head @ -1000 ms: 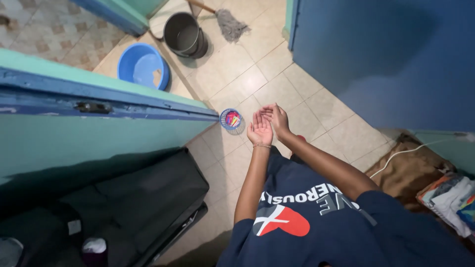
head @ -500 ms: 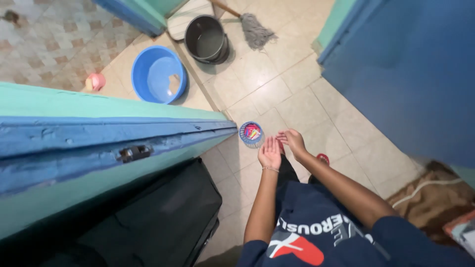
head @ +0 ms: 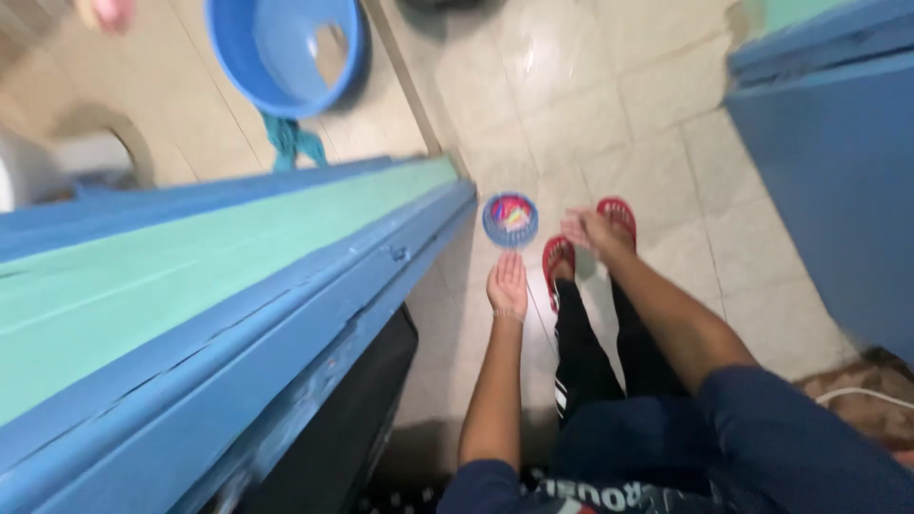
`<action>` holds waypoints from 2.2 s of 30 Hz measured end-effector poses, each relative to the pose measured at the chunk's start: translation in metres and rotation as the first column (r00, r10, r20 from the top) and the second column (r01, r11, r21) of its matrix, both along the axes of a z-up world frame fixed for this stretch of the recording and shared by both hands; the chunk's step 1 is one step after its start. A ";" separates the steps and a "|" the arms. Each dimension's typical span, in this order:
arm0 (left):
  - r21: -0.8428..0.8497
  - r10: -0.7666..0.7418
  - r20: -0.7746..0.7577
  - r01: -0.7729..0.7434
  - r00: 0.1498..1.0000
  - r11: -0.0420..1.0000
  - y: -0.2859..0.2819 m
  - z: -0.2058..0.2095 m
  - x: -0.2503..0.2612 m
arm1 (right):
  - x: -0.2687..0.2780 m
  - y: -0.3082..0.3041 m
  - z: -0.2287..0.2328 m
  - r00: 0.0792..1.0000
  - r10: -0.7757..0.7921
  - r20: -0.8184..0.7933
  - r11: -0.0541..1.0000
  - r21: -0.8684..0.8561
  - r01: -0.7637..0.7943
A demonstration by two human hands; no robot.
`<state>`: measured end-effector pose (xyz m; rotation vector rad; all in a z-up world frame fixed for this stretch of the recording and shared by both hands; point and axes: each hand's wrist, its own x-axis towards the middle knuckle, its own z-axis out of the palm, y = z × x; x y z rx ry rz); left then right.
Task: The person dips a mop into a bucket of water, wrings the mop head by hand, and then mops the floor in a narrow hallway and a small bathroom area, moving a rug aside to clean underneath it.
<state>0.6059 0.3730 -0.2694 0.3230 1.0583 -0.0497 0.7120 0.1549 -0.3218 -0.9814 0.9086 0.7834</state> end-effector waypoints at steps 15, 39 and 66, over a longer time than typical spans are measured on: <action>0.133 0.180 0.010 -0.179 0.984 0.975 0.065 -0.172 -0.080 | 0.002 0.108 -0.238 0.907 0.312 -0.283 0.925 -0.129 -0.358; -0.212 0.034 -0.314 -0.105 0.949 0.972 -0.136 0.019 0.096 | 0.063 -0.068 0.036 0.961 0.274 -0.041 0.711 -0.665 -0.231; 0.169 0.420 -0.117 -0.399 0.900 0.901 0.038 -0.047 0.289 | 0.377 0.283 -0.114 0.391 0.902 0.186 0.417 -0.617 -0.668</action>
